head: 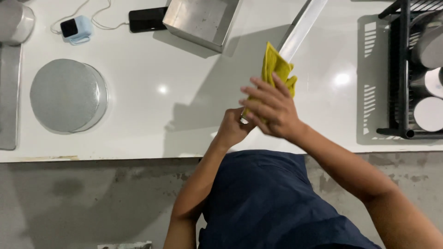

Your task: Clean a metal baking tray by wiping it down with a yellow cloth on a kitchen counter.

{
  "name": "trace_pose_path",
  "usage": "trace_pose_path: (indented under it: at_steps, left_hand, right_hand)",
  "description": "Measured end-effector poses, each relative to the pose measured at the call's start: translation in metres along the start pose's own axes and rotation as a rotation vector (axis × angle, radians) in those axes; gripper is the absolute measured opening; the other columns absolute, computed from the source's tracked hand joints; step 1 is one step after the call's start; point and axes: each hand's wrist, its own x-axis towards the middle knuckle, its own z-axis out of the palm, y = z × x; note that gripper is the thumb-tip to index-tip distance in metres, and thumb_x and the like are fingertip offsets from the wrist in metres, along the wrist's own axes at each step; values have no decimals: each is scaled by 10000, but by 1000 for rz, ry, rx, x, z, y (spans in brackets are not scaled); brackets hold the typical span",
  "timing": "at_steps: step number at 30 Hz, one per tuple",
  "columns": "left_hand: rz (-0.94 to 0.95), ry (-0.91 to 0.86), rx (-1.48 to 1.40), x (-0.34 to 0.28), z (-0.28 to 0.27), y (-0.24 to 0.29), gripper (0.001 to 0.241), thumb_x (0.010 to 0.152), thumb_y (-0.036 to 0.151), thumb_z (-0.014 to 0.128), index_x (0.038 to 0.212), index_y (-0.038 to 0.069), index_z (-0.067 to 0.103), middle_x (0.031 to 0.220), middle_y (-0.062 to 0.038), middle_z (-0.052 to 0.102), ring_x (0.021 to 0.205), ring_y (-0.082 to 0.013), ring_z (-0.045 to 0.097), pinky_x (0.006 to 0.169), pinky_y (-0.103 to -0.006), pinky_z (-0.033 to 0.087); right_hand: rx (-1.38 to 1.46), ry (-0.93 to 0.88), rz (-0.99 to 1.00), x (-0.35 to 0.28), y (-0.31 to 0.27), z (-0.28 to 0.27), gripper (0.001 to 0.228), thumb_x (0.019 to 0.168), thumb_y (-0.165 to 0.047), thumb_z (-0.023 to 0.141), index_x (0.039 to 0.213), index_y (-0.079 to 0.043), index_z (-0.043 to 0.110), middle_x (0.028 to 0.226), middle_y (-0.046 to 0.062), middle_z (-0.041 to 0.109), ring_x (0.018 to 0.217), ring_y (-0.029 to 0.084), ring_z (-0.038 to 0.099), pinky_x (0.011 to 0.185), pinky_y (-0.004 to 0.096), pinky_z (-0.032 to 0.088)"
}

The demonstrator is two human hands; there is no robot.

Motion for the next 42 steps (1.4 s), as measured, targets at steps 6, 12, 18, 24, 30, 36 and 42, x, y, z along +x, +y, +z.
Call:
trace_pose_path:
  at_steps: [6,12,18,24,30,36,42]
  left_hand:
    - [-215,-15,-69,13,-9,32,228,917,180,829,987,-3,712,718,-41,677,646,-106,576,604,-307,508]
    - [-272,-19,-64,11,-2,25,232,914,181,811,1016,2,703,689,-33,647,631,-108,547,601,-302,496]
    - [-91,-165,339,-3,2,-20,229,880,116,835,1060,16,736,920,-156,774,807,-311,754,667,-380,553]
    - [-179,-31,-76,-2,-1,13,237,857,171,805,979,-8,708,817,-109,755,695,-164,713,642,-329,562]
    - [-255,-107,-74,1,-7,29,258,947,168,774,770,28,649,578,1,562,514,-86,496,494,-298,414]
    - [-191,-89,-119,1,-9,27,281,967,128,745,740,37,608,583,12,532,523,-86,466,501,-301,384]
    - [-311,-95,-150,3,-11,21,305,971,125,731,711,31,602,574,5,512,519,-93,437,489,-310,356]
  right_hand:
    - [-78,179,290,15,81,-16,204,1085,-88,647,1261,-84,751,1504,97,615,1567,363,417,1349,597,244]
    - [-170,144,408,14,42,-11,249,1089,-100,651,1327,-87,722,1563,140,568,1535,381,423,1284,624,245]
    - [-15,-45,271,-5,-45,1,389,972,-170,694,1356,-111,688,1538,120,554,1500,336,441,1271,576,265]
    - [-108,-98,250,-8,12,-5,382,988,-225,702,1363,-157,686,1544,86,544,1499,319,435,1282,589,160]
    - [-324,-38,469,0,112,-38,347,1101,-229,608,1422,-112,665,1616,160,480,1544,383,335,1258,622,94]
    - [-417,78,459,16,182,-57,345,1200,-183,517,1483,-28,640,1630,237,462,1515,479,341,1200,600,392]
    - [-287,92,744,29,274,-58,351,1227,-257,492,1165,50,649,830,191,653,648,288,658,529,419,541]
